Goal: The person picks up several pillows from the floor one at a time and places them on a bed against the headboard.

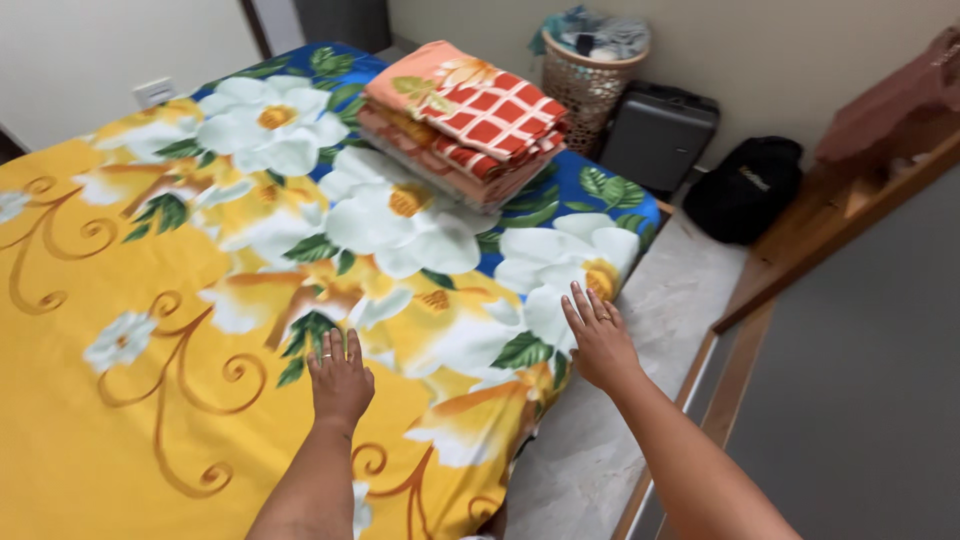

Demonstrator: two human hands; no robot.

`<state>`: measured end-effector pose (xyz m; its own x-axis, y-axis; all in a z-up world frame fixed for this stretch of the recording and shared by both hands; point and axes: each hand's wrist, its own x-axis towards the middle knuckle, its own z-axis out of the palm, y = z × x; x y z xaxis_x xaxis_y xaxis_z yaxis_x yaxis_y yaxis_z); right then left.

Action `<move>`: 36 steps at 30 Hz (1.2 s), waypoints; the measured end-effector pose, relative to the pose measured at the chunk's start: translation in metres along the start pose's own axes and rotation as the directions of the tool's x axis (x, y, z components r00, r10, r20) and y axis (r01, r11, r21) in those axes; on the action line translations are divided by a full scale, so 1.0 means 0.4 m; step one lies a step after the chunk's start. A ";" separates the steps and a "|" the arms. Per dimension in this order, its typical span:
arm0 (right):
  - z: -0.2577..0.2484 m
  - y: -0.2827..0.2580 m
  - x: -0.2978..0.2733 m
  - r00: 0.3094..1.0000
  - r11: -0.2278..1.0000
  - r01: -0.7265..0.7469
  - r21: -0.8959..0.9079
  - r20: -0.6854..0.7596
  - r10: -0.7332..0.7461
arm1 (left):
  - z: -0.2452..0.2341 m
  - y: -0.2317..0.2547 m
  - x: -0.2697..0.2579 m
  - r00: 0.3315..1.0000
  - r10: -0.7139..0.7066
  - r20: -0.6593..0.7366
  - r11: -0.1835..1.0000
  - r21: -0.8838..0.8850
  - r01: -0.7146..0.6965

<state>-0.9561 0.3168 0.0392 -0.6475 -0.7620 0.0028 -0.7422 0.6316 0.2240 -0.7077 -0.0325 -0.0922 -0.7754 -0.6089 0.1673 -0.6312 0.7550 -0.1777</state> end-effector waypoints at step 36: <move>0.320 1.083 0.433 0.943 0.943 -0.321 0.083 0.119 0.311 | -0.100 1.101 0.845 0.993 0.108 -0.052 0.985 -0.128 -0.114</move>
<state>-1.4120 0.4766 0.0119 -0.8618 -0.5053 -0.0439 -0.5064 0.8524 0.1300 -1.2470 0.1038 -0.0749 -0.8370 -0.5103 0.1975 -0.5313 0.8443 -0.0705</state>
